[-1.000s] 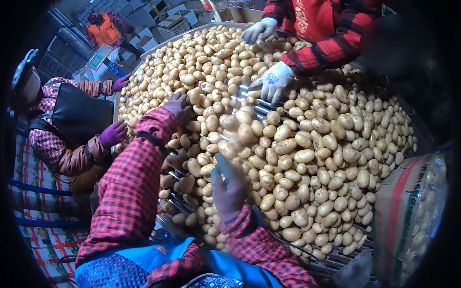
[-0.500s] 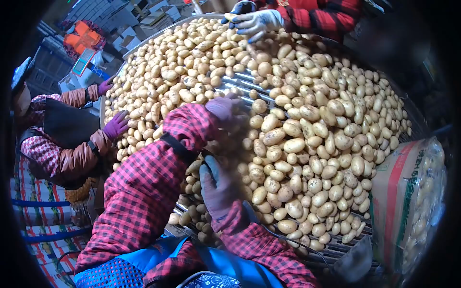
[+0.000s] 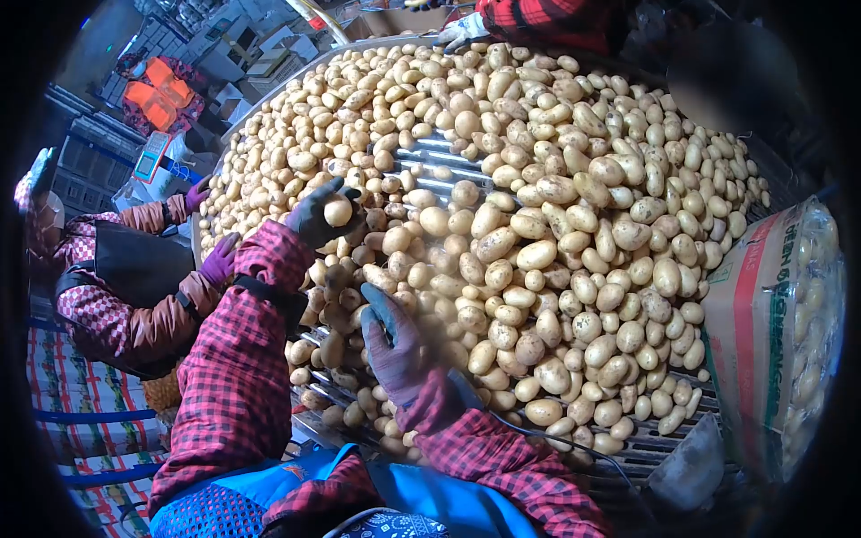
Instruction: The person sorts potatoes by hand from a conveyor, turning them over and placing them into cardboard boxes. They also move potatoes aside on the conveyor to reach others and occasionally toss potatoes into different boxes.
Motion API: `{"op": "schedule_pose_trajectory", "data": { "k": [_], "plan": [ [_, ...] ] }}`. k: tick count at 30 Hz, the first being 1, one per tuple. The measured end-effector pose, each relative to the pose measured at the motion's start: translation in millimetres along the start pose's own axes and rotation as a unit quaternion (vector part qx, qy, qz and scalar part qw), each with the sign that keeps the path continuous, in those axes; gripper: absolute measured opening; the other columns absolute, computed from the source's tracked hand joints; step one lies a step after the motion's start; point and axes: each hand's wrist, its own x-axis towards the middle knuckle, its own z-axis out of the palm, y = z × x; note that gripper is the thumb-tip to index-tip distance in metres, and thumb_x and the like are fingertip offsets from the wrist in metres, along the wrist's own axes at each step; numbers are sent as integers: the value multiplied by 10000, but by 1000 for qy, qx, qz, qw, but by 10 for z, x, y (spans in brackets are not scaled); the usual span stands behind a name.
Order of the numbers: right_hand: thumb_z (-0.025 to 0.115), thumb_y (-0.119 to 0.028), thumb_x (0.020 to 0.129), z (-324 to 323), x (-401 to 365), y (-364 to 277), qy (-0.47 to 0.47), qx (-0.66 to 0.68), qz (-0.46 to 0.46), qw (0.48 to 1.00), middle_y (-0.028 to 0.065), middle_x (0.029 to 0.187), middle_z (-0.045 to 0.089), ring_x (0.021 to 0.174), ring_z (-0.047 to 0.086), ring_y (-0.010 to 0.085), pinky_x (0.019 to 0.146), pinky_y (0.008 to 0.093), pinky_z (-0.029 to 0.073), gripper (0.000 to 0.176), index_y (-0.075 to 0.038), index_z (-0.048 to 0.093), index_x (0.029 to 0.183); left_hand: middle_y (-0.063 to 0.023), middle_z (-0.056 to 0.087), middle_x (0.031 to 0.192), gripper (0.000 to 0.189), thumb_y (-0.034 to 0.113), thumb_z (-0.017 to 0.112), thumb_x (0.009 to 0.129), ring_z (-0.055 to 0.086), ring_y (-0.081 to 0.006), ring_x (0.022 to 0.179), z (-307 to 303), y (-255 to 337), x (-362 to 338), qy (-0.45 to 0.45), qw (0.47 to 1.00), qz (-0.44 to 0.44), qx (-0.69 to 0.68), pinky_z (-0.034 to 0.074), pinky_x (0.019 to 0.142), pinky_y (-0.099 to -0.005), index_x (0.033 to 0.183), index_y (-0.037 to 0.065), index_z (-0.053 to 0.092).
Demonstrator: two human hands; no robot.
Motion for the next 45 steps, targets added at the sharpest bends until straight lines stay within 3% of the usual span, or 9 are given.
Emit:
{"op": "schedule_pose_trajectory", "data": {
  "k": [3, 8, 10, 19, 22, 29, 35, 40, 45],
  "plan": [
    [548, -59, 958, -14, -1, -47, -7, -5, 5, 1000, 97, 1131, 637, 984, 591, 127, 844, 262, 506, 330, 12, 546, 1280, -43, 662, 948, 220, 139, 686, 868, 637, -134, 845, 67, 480, 305, -65, 913, -247, -319, 510, 775, -254, 1036, 4, 641],
    [603, -167, 937, -76, -55, 106, -2, -62, 146, 987, 108, 971, 664, 824, 649, 198, 661, 311, 526, 250, -79, 637, 1169, -73, 660, 989, 322, 85, 610, 793, 665, -284, 838, 812, 857, 661, -90, 956, 66, 272, 525, 722, -416, 1081, 210, 683],
    [620, -220, 925, -87, 14, 269, 37, -144, -13, 989, 117, 857, 665, 731, 658, 244, 573, 342, 511, 221, -124, 663, 1119, -104, 655, 1017, 320, 141, 600, 802, 651, -347, 857, 1059, 751, 871, -119, 917, 113, 364, 520, 732, -461, 1101, 228, 673],
    [558, -119, 966, -67, 59, -220, 6, -33, 36, 999, -21, 926, 607, 726, 504, 41, 615, 200, 441, 306, -59, 582, 1265, -70, 661, 1014, 294, 385, 548, 910, 671, -308, 836, 750, 752, 692, -331, 809, -2, 485, 534, 712, -443, 1197, 351, 606],
    [535, -108, 976, -48, 50, -110, -3, 9, 28, 1000, 59, 1174, 622, 1006, 584, 115, 864, 247, 485, 345, -33, 541, 1312, -105, 622, 1082, 363, 281, 575, 879, 652, -328, 906, 403, 210, 764, -154, 812, 33, 562, 528, 709, -443, 1242, 286, 585],
    [597, -135, 937, -89, 65, -75, -33, -11, 28, 999, 125, 1225, 598, 1096, 578, 196, 951, 325, 463, 368, -11, 559, 1282, -85, 609, 1147, 507, 154, 648, 787, 645, -303, 908, 75, 726, -419, -27, 891, 78, 447, 536, 687, -429, 1277, 244, 550],
    [647, -397, 832, -222, 199, -26, -153, -611, -134, 765, 152, 1322, 495, 1293, 396, 355, 1074, 468, 328, 578, -72, 534, 1297, -38, 598, 1109, 601, 201, 700, 713, 636, -284, 857, 458, 604, -1599, -120, 876, 50, 465, 515, 718, -415, 1286, 248, 524],
    [642, -388, 846, -148, 484, 91, -71, -625, -142, 765, 181, 1383, 464, 1267, 433, 390, 1048, 447, 379, 557, -82, 528, 1298, -72, 629, 1084, 565, 81, 674, 727, 641, -270, 934, 440, 729, -1957, -81, 938, -45, 334, 525, 808, -373, 1270, 213, 589],
    [606, -327, 883, -244, 1107, -180, -46, -551, -82, 829, 202, 1201, 610, 1090, 593, 360, 921, 422, 471, 448, -40, 588, 1227, -81, 610, 1187, 440, 137, 652, 864, 624, -192, 1018, 345, 733, -2367, 100, 956, -168, -218, 516, 869, -319, 1297, 120, 578]
  ]
}}
